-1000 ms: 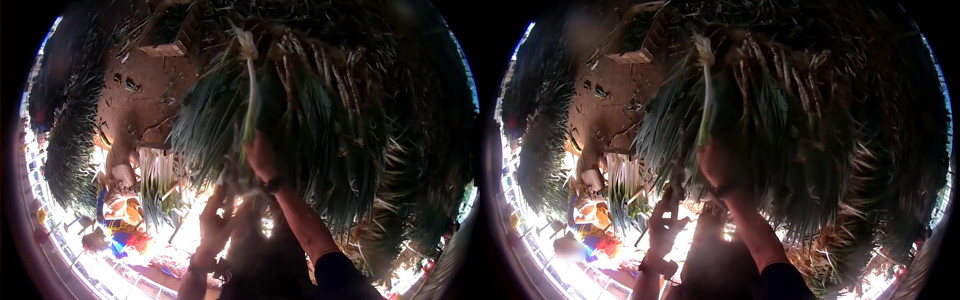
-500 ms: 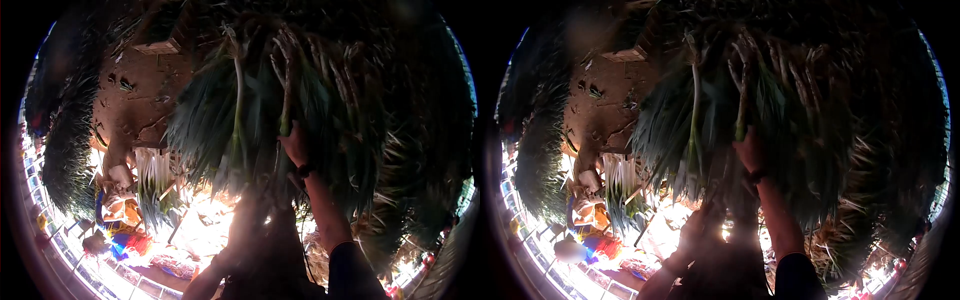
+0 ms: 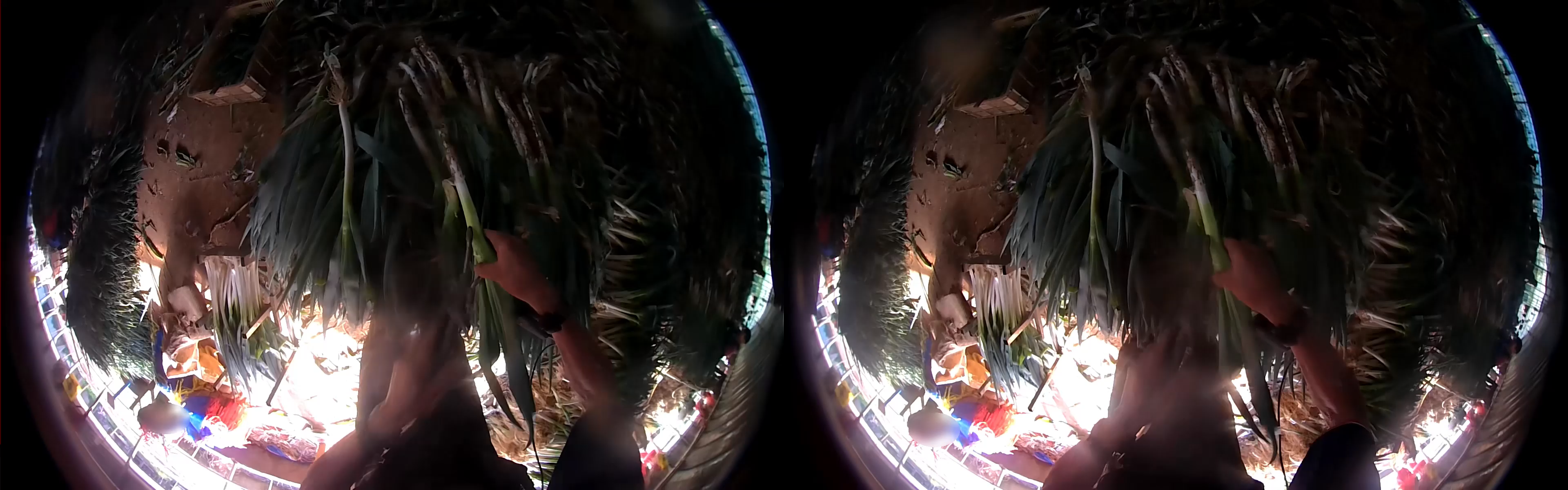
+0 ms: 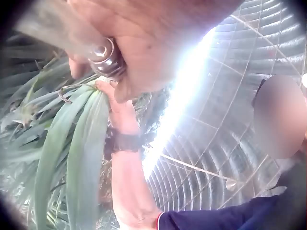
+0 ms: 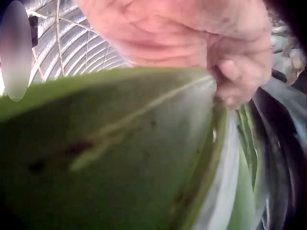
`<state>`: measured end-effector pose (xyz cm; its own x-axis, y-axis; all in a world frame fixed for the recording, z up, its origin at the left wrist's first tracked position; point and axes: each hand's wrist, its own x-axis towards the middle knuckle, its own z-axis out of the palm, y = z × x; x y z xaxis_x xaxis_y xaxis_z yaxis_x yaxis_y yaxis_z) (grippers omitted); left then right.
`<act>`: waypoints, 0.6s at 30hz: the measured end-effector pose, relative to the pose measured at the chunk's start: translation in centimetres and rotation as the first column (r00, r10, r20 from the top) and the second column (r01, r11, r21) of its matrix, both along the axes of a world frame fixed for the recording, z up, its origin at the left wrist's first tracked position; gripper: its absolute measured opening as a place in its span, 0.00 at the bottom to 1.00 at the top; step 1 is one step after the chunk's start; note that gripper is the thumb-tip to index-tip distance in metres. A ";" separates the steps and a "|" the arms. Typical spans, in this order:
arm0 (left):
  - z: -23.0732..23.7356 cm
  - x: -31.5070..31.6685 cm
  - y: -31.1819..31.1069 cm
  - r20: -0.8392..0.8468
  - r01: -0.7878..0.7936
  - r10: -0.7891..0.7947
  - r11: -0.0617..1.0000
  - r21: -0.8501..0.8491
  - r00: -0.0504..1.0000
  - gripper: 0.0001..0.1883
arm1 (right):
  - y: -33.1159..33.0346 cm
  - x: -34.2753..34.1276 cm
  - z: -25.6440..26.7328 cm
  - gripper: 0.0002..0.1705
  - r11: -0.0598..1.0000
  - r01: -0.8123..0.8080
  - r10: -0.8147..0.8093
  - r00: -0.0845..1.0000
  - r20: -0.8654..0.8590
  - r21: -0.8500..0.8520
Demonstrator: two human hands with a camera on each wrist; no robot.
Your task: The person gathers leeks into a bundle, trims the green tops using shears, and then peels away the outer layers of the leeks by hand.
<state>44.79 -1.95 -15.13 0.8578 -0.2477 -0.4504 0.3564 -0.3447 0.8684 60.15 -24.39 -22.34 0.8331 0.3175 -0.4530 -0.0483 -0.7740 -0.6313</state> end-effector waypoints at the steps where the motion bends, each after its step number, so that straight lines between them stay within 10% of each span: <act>1: 0.0 0.9 -0.4 -0.026 -0.018 0.019 0.999 0.043 0.999 0.36 | -0.4 0.0 0.5 0.24 1.000 0.003 -0.003 1.000 0.002 0.002; 5: -1.2 5.0 -2.1 -0.082 -0.068 0.083 0.983 0.172 0.993 0.31 | -2.2 1.4 2.8 0.29 0.992 0.055 -0.035 0.984 -0.172 0.111; 10: -5.4 9.6 -3.8 -0.094 -0.355 0.343 0.920 -0.168 0.934 0.33 | -5.1 1.9 1.5 0.27 0.930 0.168 -0.045 0.935 -0.352 0.326; 18: -4.4 16.0 -3.8 -0.268 -0.409 0.333 0.856 -0.317 0.904 0.29 | -7.8 2.6 -0.2 0.30 0.906 0.275 -0.048 0.822 -0.567 0.323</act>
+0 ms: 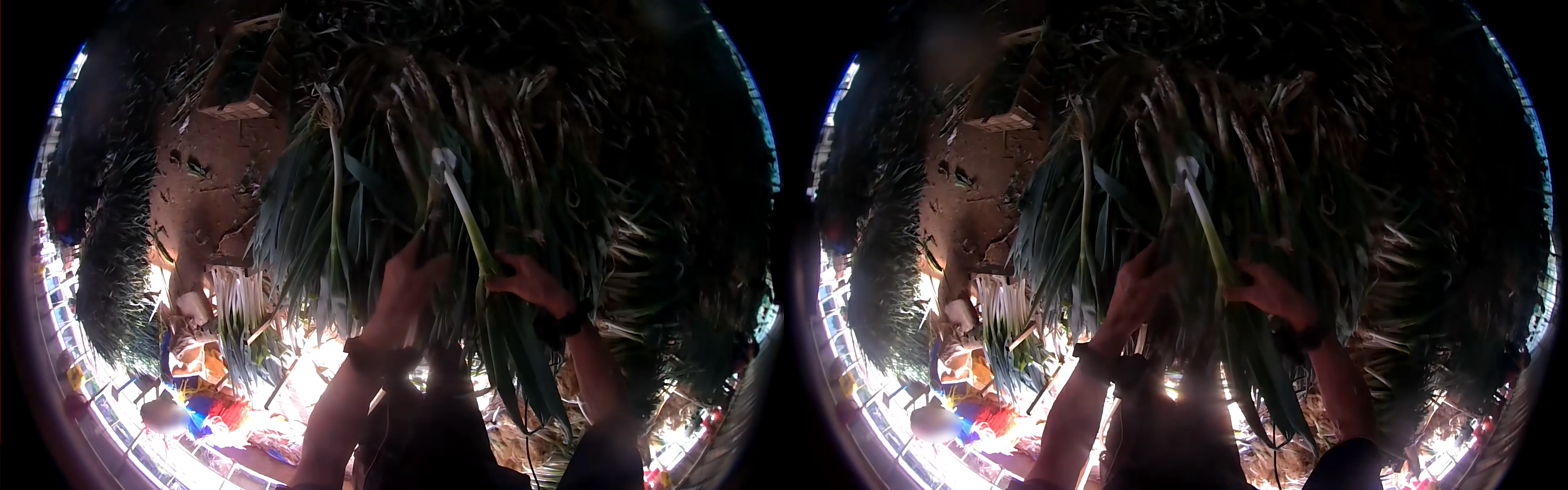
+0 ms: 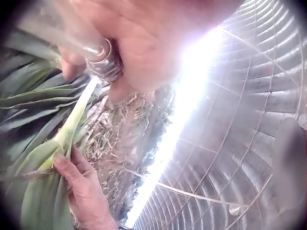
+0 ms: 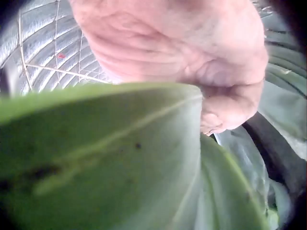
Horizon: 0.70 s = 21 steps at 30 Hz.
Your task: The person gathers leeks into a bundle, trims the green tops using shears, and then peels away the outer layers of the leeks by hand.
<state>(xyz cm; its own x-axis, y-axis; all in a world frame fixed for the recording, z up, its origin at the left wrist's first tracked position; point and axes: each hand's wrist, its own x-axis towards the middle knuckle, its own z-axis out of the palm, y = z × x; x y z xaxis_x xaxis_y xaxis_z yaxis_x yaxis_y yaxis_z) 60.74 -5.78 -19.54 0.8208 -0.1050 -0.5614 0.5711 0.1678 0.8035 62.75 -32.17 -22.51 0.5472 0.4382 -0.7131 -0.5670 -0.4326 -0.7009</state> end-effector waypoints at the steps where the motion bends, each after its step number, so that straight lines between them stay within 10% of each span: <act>1: 0.1 0.2 0.3 -0.057 0.036 -0.034 0.999 0.037 0.998 0.30 | 0.0 0.2 0.2 0.30 1.000 -0.003 0.003 1.000 0.000 0.001; 5: 0.6 -3.2 1.6 0.006 0.009 -0.011 0.980 0.201 1.000 0.30 | 1.3 1.3 4.7 0.30 0.994 0.085 -0.082 0.996 -0.045 0.076; 7: 3.7 -5.0 2.1 0.005 0.299 -0.352 0.803 0.516 0.936 0.32 | 3.3 1.2 7.3 0.32 0.975 0.186 -0.170 0.977 -0.128 0.120; 9: 4.1 -7.1 3.6 -0.006 0.281 -0.316 0.834 0.475 0.949 0.35 | 5.9 0.6 8.6 0.32 0.846 0.378 -0.329 0.925 -0.191 0.376; 11: 4.3 -8.5 5.9 0.156 -0.097 0.089 0.994 0.043 0.984 0.38 | 9.7 0.6 10.4 0.36 0.842 0.354 -0.299 0.934 -0.194 0.408; 13: 7.1 -7.4 8.4 -0.068 -0.188 0.216 0.939 0.287 0.974 0.37 | 14.2 0.2 9.4 0.36 0.860 0.231 -0.257 0.966 -0.006 0.455; 15: 6.7 -7.4 10.2 0.237 -0.371 0.295 0.830 0.417 0.926 0.37 | 19.2 0.1 7.1 0.34 0.901 0.188 -0.222 0.974 0.043 0.391; 19: 7.2 -6.7 11.6 0.094 -0.271 0.257 0.855 0.443 0.962 0.38 | 22.0 2.7 -0.4 0.31 0.958 -0.171 0.108 0.959 0.261 0.231; 21: 6.2 -7.3 11.1 0.043 -0.189 0.190 0.875 0.447 0.981 0.39 | 19.2 5.1 -4.0 0.30 0.993 -0.013 0.099 0.656 0.749 -0.120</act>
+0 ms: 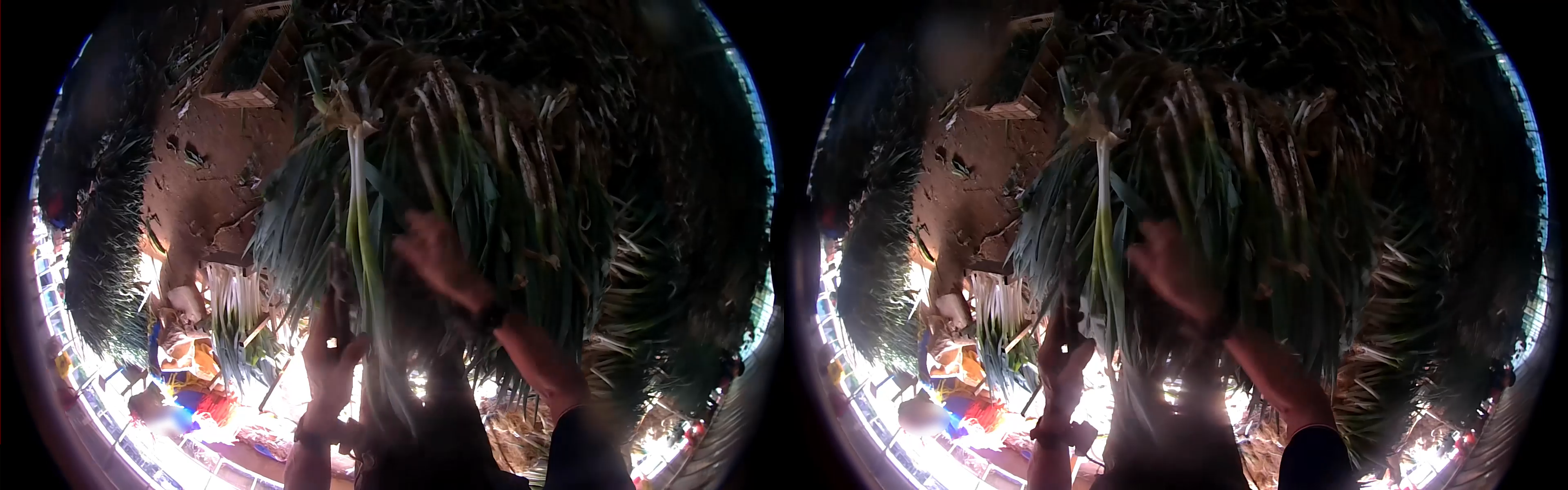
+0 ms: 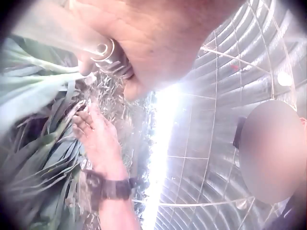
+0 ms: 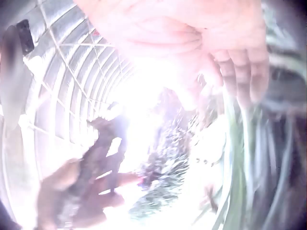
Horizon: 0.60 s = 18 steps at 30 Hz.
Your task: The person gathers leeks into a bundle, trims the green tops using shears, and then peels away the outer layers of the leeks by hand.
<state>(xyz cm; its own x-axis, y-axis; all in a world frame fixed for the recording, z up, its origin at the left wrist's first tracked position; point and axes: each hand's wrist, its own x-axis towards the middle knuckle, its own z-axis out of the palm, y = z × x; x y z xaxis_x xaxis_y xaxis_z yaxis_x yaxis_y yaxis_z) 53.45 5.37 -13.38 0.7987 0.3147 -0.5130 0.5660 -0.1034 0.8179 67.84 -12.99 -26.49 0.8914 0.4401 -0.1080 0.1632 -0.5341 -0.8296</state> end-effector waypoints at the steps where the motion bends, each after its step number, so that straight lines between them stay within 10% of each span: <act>1: -0.5 -0.3 -0.3 0.024 0.014 -0.013 0.999 -0.039 1.000 0.40 | -1.8 2.2 -0.6 0.30 0.970 0.091 -0.027 0.962 0.272 -0.225; 3: 0.2 -0.1 -2.0 -0.042 -0.115 0.107 0.930 -0.348 0.993 0.42 | -4.9 7.4 -3.0 0.36 0.837 0.388 -0.176 0.858 0.483 -0.385; 8: -1.5 -1.2 -3.6 0.237 0.303 -0.314 0.950 0.082 0.920 0.41 | -8.8 12.7 -8.7 0.49 0.766 0.276 -0.279 0.956 0.086 -0.580; 10: 0.0 -0.6 -4.2 -0.106 0.300 -0.310 0.949 -0.100 0.945 0.41 | -9.4 12.7 -8.9 0.46 0.813 0.286 -0.286 0.955 0.082 -0.507; 12: -1.3 -1.6 -4.8 -0.102 0.267 -0.279 0.957 -0.112 0.955 0.42 | -9.1 13.0 -5.5 0.31 0.883 0.086 -0.217 0.947 -0.238 -0.461; 18: -1.5 -2.4 -8.0 0.048 0.382 -0.381 0.924 -0.008 0.923 0.41 | -11.0 4.1 2.8 0.24 0.821 0.051 -0.027 0.998 0.051 -0.569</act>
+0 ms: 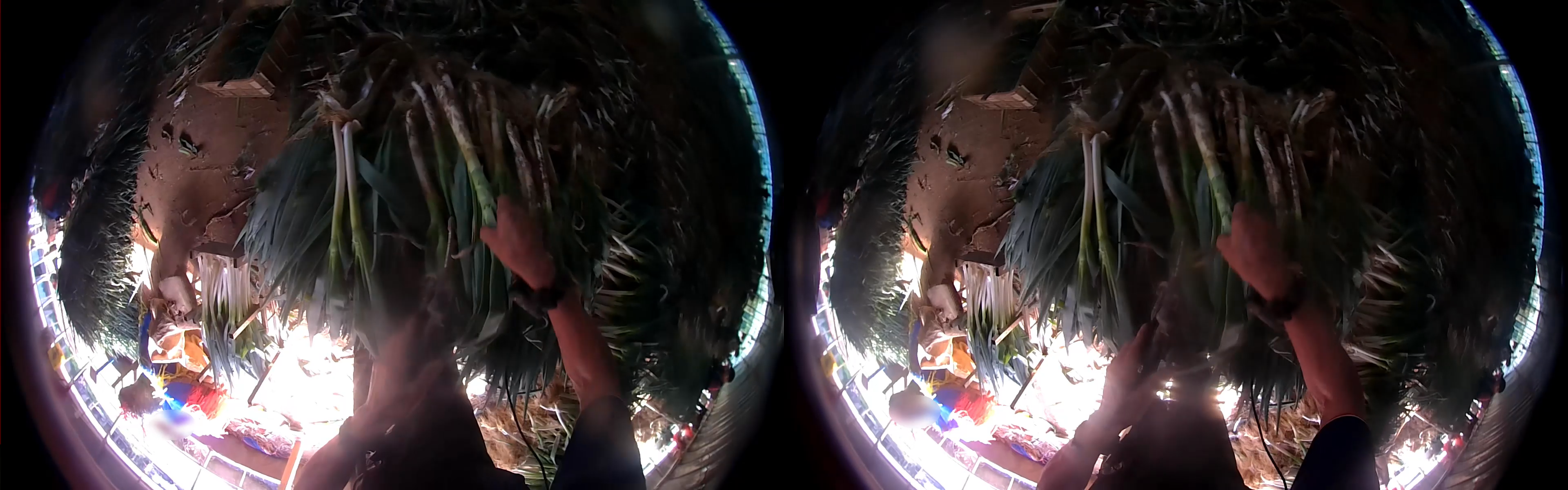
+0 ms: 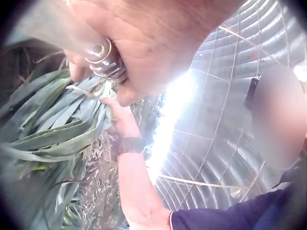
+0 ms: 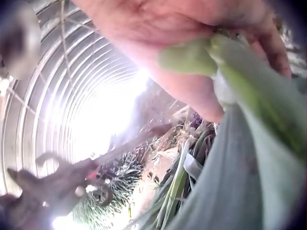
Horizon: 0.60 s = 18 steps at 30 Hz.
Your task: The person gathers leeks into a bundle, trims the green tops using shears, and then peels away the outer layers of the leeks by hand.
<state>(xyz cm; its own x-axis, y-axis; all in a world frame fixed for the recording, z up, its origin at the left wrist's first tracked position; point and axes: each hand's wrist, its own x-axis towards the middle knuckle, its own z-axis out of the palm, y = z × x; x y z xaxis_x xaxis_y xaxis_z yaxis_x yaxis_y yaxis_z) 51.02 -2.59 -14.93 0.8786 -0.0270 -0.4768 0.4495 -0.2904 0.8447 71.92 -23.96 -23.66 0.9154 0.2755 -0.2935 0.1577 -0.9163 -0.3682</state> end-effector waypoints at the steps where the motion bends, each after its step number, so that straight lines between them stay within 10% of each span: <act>1: 0.5 0.1 -0.8 -0.095 0.038 -0.039 0.999 -0.013 0.995 0.40 | -0.4 -1.4 1.1 0.24 1.000 0.011 -0.011 1.000 -0.001 -0.006; 10: 1.3 -2.3 -5.8 -0.016 0.076 -0.077 0.996 -0.056 0.997 0.39 | -3.3 -11.9 5.8 0.20 0.973 -0.143 0.168 0.977 0.131 -0.183; 18: -1.5 1.3 -8.0 0.018 0.116 -0.118 0.990 0.076 0.993 0.37 | -7.3 -16.9 7.7 0.30 0.979 0.173 -0.124 0.925 -0.359 0.108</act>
